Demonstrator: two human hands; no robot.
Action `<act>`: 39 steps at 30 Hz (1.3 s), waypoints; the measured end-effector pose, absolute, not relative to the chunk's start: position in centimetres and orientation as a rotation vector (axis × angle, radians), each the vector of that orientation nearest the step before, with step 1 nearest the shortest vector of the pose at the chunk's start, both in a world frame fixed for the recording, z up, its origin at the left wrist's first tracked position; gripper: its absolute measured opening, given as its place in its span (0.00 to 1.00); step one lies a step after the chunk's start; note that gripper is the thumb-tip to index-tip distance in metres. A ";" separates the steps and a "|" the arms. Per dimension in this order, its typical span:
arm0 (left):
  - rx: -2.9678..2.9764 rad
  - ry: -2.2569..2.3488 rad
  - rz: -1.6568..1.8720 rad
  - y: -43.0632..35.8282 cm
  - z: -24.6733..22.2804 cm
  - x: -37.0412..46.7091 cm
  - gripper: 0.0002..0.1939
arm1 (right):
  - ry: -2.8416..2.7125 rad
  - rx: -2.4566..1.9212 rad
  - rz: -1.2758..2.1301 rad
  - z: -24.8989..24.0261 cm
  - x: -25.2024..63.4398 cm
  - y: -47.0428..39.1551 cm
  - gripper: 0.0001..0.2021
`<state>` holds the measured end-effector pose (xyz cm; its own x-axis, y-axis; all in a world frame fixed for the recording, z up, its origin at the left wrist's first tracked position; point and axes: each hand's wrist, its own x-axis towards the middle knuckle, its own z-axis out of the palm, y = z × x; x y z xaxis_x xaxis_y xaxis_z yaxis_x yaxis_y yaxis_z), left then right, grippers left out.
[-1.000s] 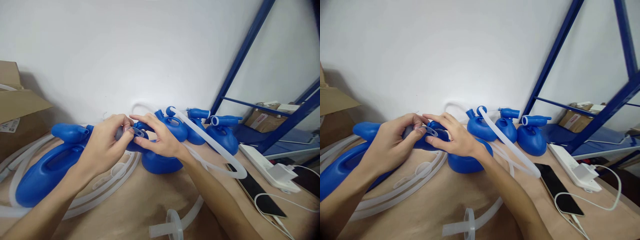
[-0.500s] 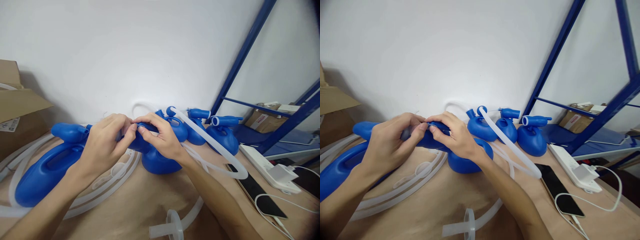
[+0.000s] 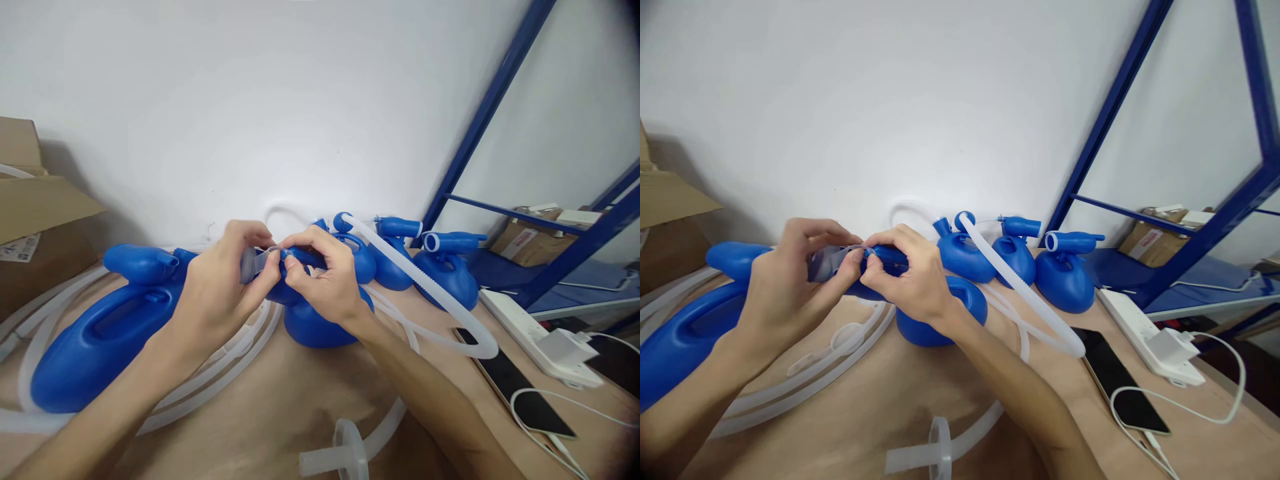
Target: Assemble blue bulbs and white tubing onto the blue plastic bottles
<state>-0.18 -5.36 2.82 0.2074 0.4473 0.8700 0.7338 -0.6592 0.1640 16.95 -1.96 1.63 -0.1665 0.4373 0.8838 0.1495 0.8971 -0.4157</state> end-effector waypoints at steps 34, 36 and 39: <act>-2.151 -1.938 -0.205 1.6 3.5 -18.8 0.33 | -2.183 -1.141 0.458 -3.6 22.3 9.2 0.10; -2.209 -2.032 -0.239 2.0 3.5 -19.4 0.27 | -2.186 -1.171 0.486 -3.5 22.5 9.2 0.11; -2.266 -1.999 -0.352 2.2 3.5 -20.0 0.27 | -2.251 -1.261 0.640 -3.4 22.7 9.3 0.14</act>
